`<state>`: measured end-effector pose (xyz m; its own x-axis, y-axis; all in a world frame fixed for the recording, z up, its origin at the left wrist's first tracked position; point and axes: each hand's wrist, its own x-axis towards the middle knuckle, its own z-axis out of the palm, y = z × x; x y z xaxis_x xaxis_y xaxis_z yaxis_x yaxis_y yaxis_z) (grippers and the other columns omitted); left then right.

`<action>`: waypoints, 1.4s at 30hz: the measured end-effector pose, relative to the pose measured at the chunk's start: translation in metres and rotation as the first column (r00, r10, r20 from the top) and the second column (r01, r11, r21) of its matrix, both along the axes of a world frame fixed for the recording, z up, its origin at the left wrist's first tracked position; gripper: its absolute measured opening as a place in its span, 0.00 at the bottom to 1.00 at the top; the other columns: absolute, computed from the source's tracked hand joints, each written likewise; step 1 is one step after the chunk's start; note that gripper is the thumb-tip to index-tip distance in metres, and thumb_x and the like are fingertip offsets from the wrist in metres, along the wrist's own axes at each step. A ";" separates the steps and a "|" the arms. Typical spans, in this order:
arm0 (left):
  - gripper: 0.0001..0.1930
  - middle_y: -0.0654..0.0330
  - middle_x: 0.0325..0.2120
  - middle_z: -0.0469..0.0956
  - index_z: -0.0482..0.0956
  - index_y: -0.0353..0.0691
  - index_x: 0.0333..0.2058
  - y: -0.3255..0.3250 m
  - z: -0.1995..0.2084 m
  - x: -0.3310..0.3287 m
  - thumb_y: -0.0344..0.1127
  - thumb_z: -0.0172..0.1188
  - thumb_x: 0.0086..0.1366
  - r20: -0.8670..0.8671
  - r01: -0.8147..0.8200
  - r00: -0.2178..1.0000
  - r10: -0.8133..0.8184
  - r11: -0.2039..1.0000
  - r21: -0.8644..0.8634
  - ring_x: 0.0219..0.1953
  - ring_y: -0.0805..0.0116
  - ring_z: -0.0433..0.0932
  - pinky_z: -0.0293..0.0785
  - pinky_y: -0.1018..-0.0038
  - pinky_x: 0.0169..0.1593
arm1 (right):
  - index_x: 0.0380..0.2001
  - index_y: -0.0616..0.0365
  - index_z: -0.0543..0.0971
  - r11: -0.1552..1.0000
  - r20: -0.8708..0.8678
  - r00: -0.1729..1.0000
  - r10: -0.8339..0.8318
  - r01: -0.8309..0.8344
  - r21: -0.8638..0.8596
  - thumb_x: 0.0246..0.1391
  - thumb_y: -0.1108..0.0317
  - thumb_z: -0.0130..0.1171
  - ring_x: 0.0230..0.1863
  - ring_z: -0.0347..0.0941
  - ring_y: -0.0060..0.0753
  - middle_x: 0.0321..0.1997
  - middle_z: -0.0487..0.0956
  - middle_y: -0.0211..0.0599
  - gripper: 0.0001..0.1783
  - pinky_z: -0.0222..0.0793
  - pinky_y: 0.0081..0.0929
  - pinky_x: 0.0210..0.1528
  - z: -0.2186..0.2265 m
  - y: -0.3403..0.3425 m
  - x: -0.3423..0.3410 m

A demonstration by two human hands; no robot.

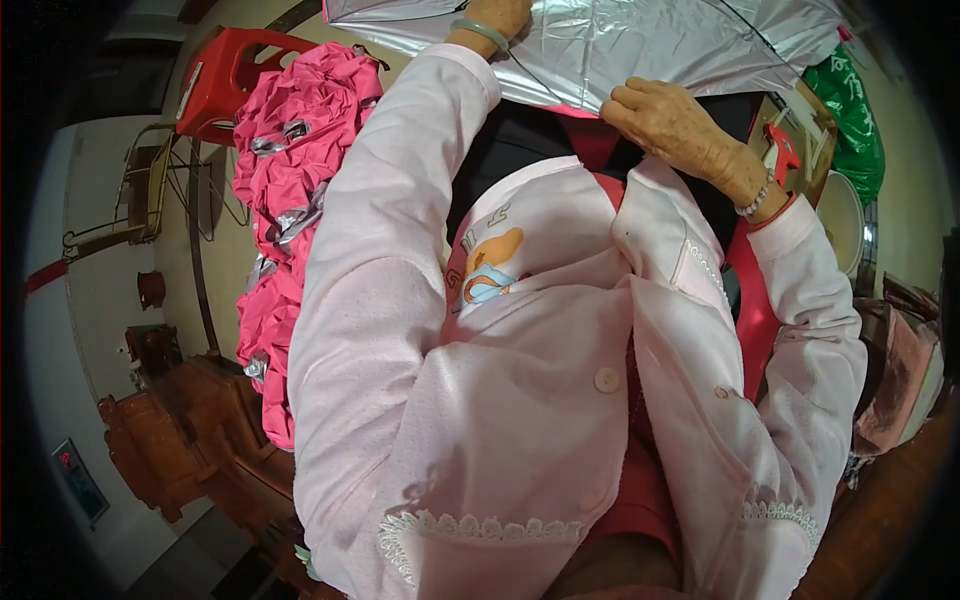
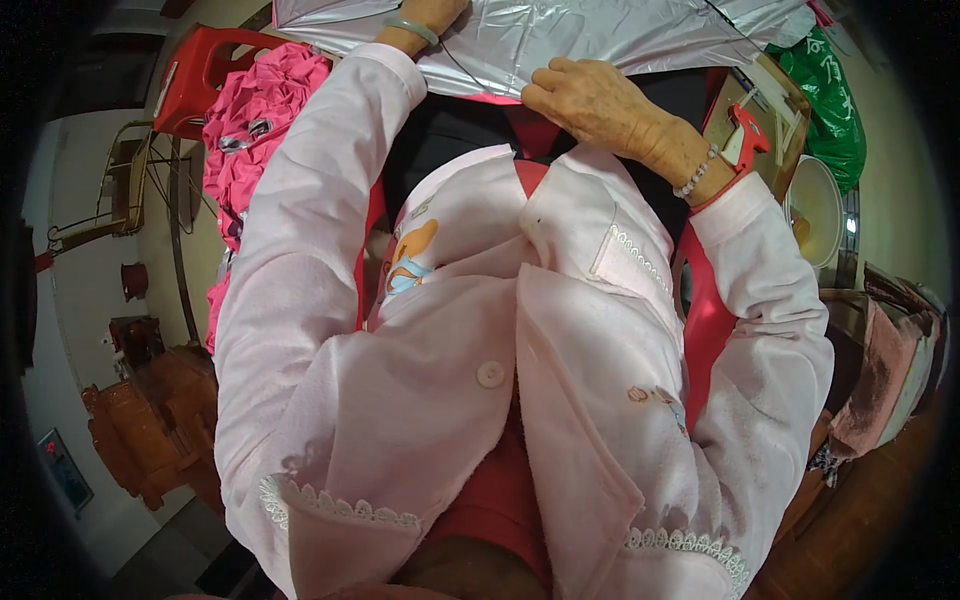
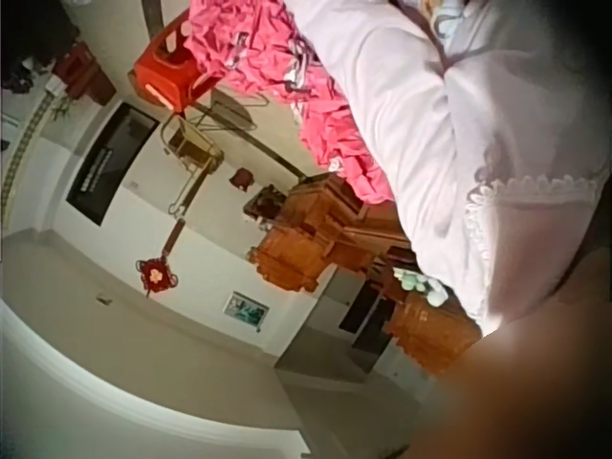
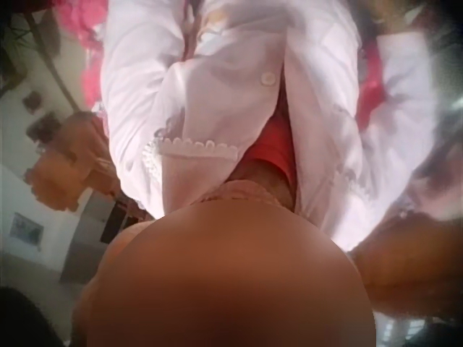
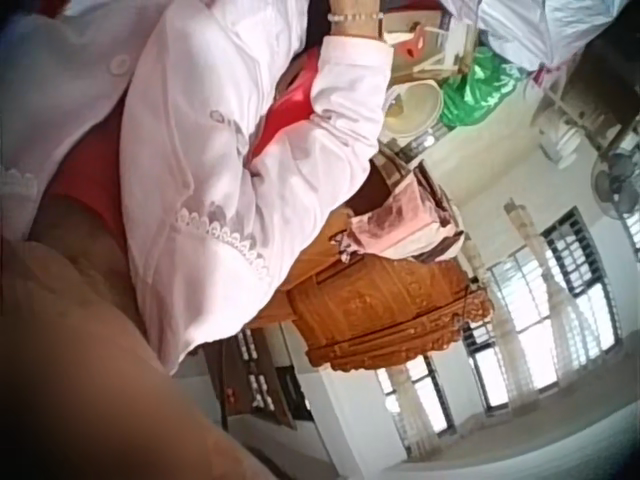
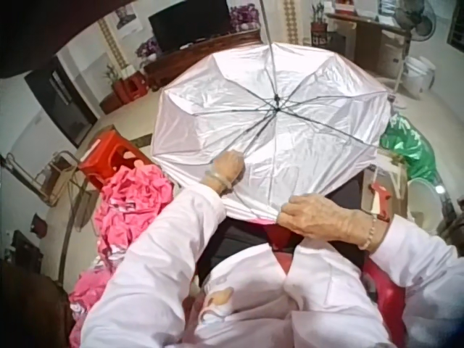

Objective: Assemble the fabric canopy onto the metal frame of an umbrella.

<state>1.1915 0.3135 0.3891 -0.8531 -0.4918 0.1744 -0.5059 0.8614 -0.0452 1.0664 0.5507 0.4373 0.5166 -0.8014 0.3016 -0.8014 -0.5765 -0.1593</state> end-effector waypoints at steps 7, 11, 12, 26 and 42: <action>0.14 0.41 0.29 0.75 0.77 0.30 0.26 0.038 -0.020 -0.014 0.37 0.51 0.52 0.020 -0.151 0.988 0.156 0.901 0.406 0.35 0.47 0.74 0.70 0.63 0.41 | 0.22 0.56 0.68 0.997 -0.055 0.998 -0.040 0.043 0.067 0.39 0.71 0.53 0.30 0.66 0.36 0.24 0.66 0.34 0.05 0.63 0.30 0.30 -0.002 0.004 -0.002; 0.16 0.42 0.24 0.75 0.76 0.30 0.24 0.038 -0.014 0.000 0.40 0.51 0.50 -0.033 -0.066 0.995 0.096 0.862 0.503 0.31 0.46 0.74 0.69 0.62 0.40 | 0.22 0.56 0.70 0.982 -0.074 0.987 -0.141 0.150 0.118 0.38 0.72 0.53 0.31 0.65 0.38 0.23 0.66 0.35 0.04 0.63 0.32 0.31 0.008 0.015 -0.013; 0.15 0.43 0.28 0.75 0.76 0.31 0.25 0.038 -0.007 0.005 0.40 0.51 0.50 0.008 -0.079 0.996 0.085 0.876 0.475 0.32 0.47 0.74 0.69 0.63 0.40 | 0.22 0.56 0.70 0.976 -0.066 0.985 -0.158 0.165 0.139 0.38 0.72 0.53 0.30 0.65 0.39 0.23 0.66 0.36 0.04 0.63 0.32 0.31 0.012 0.019 -0.017; 0.11 0.48 0.36 0.75 0.77 0.38 0.33 0.038 0.036 0.053 0.32 0.53 0.50 0.281 -0.343 0.921 0.270 0.904 0.254 0.38 0.53 0.75 0.72 0.65 0.39 | 0.33 0.59 0.73 0.853 0.050 0.983 -0.176 0.127 0.506 0.31 0.68 0.60 0.34 0.68 0.44 0.30 0.70 0.42 0.19 0.64 0.32 0.37 0.053 0.024 -0.013; 0.11 0.41 0.25 0.75 0.77 0.30 0.22 0.040 0.016 0.051 0.33 0.53 0.44 0.189 -0.236 0.970 0.155 0.790 0.566 0.31 0.48 0.76 0.71 0.63 0.37 | 0.33 0.58 0.71 0.721 -0.327 0.697 -0.638 0.690 0.065 0.37 0.71 0.56 0.37 0.68 0.47 0.31 0.72 0.44 0.15 0.63 0.37 0.40 0.092 0.054 -0.040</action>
<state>1.2426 0.3539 0.4056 -0.7217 -0.6240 -0.2997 -0.6914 0.6287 0.3559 1.0265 0.6051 0.5296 -0.1343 -0.9889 0.0631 -0.9876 0.1389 0.0738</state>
